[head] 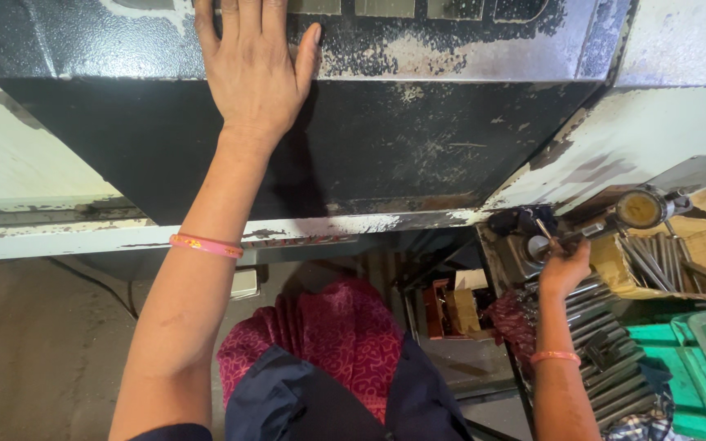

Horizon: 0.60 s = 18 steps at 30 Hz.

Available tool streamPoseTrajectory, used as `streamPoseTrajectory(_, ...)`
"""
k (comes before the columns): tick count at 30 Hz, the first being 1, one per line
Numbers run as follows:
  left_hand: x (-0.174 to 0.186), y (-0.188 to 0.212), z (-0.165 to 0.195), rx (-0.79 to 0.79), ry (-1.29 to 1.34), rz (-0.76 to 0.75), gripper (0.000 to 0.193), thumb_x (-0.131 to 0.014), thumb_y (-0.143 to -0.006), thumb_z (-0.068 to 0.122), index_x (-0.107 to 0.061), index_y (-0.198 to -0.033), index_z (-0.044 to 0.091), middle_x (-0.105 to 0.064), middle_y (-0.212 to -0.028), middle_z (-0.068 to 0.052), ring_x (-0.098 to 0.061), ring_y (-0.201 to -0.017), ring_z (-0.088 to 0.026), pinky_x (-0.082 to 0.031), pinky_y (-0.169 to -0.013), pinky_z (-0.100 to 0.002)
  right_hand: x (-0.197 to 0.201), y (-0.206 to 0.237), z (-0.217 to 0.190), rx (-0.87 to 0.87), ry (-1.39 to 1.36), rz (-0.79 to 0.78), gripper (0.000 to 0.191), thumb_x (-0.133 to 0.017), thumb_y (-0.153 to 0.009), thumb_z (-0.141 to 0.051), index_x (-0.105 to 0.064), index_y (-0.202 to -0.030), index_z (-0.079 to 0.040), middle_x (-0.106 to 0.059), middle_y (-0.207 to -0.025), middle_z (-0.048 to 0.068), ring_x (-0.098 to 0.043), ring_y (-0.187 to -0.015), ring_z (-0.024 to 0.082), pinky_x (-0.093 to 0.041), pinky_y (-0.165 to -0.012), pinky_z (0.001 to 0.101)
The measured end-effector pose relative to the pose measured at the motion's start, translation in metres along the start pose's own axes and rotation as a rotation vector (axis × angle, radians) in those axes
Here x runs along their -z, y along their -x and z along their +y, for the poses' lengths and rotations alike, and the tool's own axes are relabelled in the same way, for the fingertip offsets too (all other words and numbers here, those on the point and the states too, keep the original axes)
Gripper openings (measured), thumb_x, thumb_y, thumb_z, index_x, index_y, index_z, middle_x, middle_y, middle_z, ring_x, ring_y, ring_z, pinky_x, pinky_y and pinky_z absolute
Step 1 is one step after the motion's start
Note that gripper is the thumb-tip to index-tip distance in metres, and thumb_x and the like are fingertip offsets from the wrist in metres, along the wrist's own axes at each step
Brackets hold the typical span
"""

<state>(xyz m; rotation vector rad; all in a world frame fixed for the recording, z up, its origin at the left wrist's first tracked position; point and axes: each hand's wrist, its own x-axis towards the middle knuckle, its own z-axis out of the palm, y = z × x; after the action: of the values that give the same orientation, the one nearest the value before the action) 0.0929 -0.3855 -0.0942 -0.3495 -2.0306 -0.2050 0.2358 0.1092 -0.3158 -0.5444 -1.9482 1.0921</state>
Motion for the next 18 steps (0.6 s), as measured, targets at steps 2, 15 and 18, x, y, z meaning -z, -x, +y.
streamPoseTrajectory(2,0.0,0.0,0.0,-0.006,-0.001,0.001,0.053,-0.052,-0.111,0.039,-0.052,-0.142,-0.003,-0.052,-0.143,-0.021,-0.042,-0.139,-0.038,-0.02,-0.122,-0.058,0.0,0.0,0.0,-0.008,0.015,0.005,0.027,-0.074,-0.096,0.006,-0.06,-0.119,0.003,-0.07,-0.095,0.009,-0.06,-0.072,0.013,-0.05,-0.059,0.0297)
streamPoseTrajectory(15,0.0,0.0,0.001,-0.011,0.026,-0.057,0.052,-0.053,-0.112,0.038,-0.054,-0.138,-0.006,-0.052,-0.143,-0.024,-0.042,-0.138,-0.043,-0.019,-0.122,-0.059,0.009,0.001,0.001,0.152,0.128,0.02,0.032,-0.078,-0.094,0.002,-0.062,-0.122,0.004,-0.074,-0.106,0.018,-0.068,-0.092,0.024,-0.054,-0.086,0.0375)
streamPoseTrajectory(18,0.004,-0.001,0.003,-0.033,0.077,-0.045,0.051,-0.052,-0.111,0.035,-0.053,-0.137,-0.009,-0.051,-0.141,-0.027,-0.04,-0.137,-0.045,-0.018,-0.119,-0.061,0.029,0.013,0.014,0.172,0.155,-0.009,0.034,-0.076,-0.093,0.002,-0.061,-0.124,0.004,-0.072,-0.105,0.016,-0.066,-0.091,0.022,-0.052,-0.087,0.0354)
